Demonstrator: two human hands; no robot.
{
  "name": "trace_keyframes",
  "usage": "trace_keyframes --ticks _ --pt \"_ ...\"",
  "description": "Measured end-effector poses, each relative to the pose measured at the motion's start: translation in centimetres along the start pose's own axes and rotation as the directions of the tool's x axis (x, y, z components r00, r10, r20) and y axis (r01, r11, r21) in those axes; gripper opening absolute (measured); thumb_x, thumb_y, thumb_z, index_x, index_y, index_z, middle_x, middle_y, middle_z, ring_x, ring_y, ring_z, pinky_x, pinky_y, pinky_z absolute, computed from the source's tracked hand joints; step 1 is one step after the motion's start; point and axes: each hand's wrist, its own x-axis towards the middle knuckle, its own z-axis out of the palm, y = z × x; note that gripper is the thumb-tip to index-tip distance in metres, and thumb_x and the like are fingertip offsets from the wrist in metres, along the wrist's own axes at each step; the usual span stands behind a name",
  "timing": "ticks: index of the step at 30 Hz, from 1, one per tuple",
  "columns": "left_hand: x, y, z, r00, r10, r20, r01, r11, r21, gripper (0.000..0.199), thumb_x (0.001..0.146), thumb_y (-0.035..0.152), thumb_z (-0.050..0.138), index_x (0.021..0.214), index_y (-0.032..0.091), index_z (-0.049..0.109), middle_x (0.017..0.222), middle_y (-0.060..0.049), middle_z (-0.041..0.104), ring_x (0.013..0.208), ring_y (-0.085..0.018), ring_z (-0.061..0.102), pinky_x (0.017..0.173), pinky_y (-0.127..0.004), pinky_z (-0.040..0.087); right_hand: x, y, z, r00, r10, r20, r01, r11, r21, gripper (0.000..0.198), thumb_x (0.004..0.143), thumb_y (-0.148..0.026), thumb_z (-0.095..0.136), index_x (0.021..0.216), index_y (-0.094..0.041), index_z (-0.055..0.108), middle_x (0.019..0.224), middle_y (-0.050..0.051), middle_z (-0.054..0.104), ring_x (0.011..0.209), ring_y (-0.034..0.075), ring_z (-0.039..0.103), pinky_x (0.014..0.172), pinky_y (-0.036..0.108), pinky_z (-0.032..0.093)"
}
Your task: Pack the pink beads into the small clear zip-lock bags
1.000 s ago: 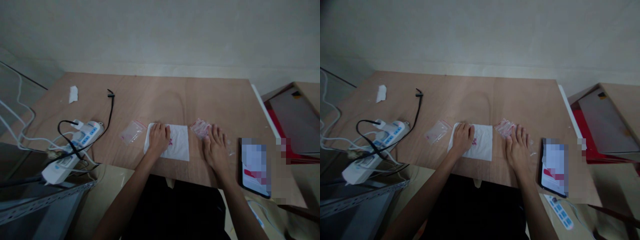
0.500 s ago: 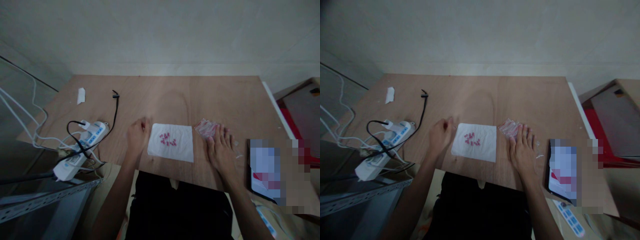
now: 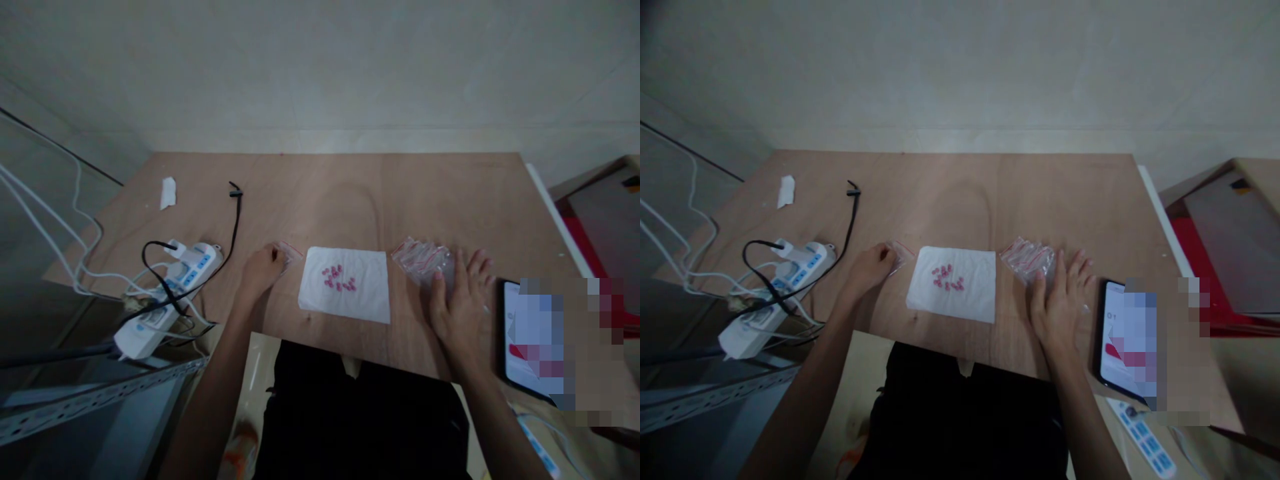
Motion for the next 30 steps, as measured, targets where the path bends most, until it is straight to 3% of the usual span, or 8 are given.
trace_keyframes --ticks 9,13,17,19,21,26,28,30 --pt "0.4 1.3 0.1 0.997 -0.059 -0.043 0.059 0.998 0.003 0.045 0.089 0.037 0.036 0.097 0.011 0.072 0.1 -0.02 0.073 0.095 -0.033 0.067 0.073 -0.036 0.047 -0.3 -1.4 -1.3 1.0 0.005 -0.013 -0.005 1.0 0.018 0.051 0.096 -0.035 0.038 0.138 -0.008 0.045 0.157 0.02 0.022 0.146 0.036 0.014 0.112 0.064 0.02" --pt "0.1 1.7 -1.1 0.997 -0.05 -0.051 0.051 0.999 0.017 0.043 0.089 0.037 0.038 0.093 0.01 0.071 0.099 -0.021 0.072 0.096 -0.034 0.067 0.076 -0.036 0.047 -0.4 -1.2 -1.6 0.991 -0.037 -0.127 0.044 0.998 0.055 0.045 0.095 -0.032 0.042 0.133 -0.011 0.051 0.156 0.017 0.025 0.146 0.035 0.014 0.111 0.065 0.021" --pt "-3.4 1.3 -4.1 0.987 -0.012 -0.159 0.007 0.999 -0.032 0.036 0.09 0.035 0.036 0.085 0.015 0.066 0.086 -0.014 0.072 0.082 -0.028 0.067 0.067 -0.033 0.044 -0.6 -4.4 -3.3 0.956 -0.047 -0.29 0.125 0.958 0.257 0.03 0.092 -0.028 0.05 0.114 -0.016 0.065 0.127 0.016 0.062 0.124 0.03 0.054 0.102 0.051 0.043" --pt "-6.3 1.9 -5.2 0.962 0.071 -0.262 -0.102 0.989 -0.106 0.028 0.089 0.034 0.04 0.077 0.018 0.06 0.072 -0.007 0.067 0.069 -0.023 0.063 0.061 -0.03 0.04 -0.7 -7.8 -4.2 0.985 -0.029 -0.168 0.106 0.877 0.469 0.024 0.093 -0.028 0.049 0.1 -0.018 0.07 0.101 0.011 0.072 0.098 0.024 0.067 0.088 0.043 0.052" --pt "-9.4 3.0 -5.3 0.941 0.165 -0.295 -0.243 0.937 -0.25 0.023 0.09 0.03 0.041 0.072 0.02 0.053 0.062 0.0 0.058 0.058 -0.017 0.056 0.057 -0.027 0.037 -0.8 -11.6 -4.6 0.991 -0.098 0.089 0.011 0.735 0.678 0.024 0.093 -0.03 0.05 0.094 -0.02 0.072 0.097 0.008 0.073 0.091 0.021 0.068 0.082 0.037 0.055" --pt "-13.9 5.9 -3.3 0.879 0.353 -0.321 -0.475 0.711 -0.518 0.018 0.095 0.025 0.039 0.085 0.019 0.052 0.077 -0.001 0.059 0.068 -0.014 0.056 0.063 -0.025 0.041 -1.5 -16.3 -4.7 0.875 -0.253 0.412 -0.301 0.381 0.874 0.018 0.089 -0.03 0.059 0.094 -0.026 0.076 0.09 0.001 0.075 0.084 0.017 0.07 0.076 0.028 0.056" --pt "-14.3 6.0 -2.7 0.881 0.376 -0.287 -0.471 0.649 -0.597 0.019 0.096 0.024 0.038 0.085 0.019 0.052 0.079 -0.001 0.058 0.071 -0.013 0.055 0.066 -0.024 0.042 -1.7 -15.7 -4.9 0.836 -0.271 0.477 -0.369 0.366 0.854 0.019 0.089 -0.03 0.059 0.092 -0.026 0.077 0.083 -0.001 0.075 0.078 0.016 0.07 0.073 0.027 0.055" --pt "-14.5 5.9 -2.4 0.893 0.402 -0.201 -0.423 0.601 -0.678 0.022 0.097 0.026 0.039 0.081 0.019 0.052 0.074 0.001 0.055 0.069 -0.012 0.054 0.063 -0.023 0.041 -1.8 -14.5 -5.3 0.791 -0.319 0.521 -0.36 0.446 0.819 0.023 0.091 -0.031 0.056 0.088 -0.023 0.077 0.075 -0.001 0.074 0.069 0.016 0.069 0.065 0.025 0.054"
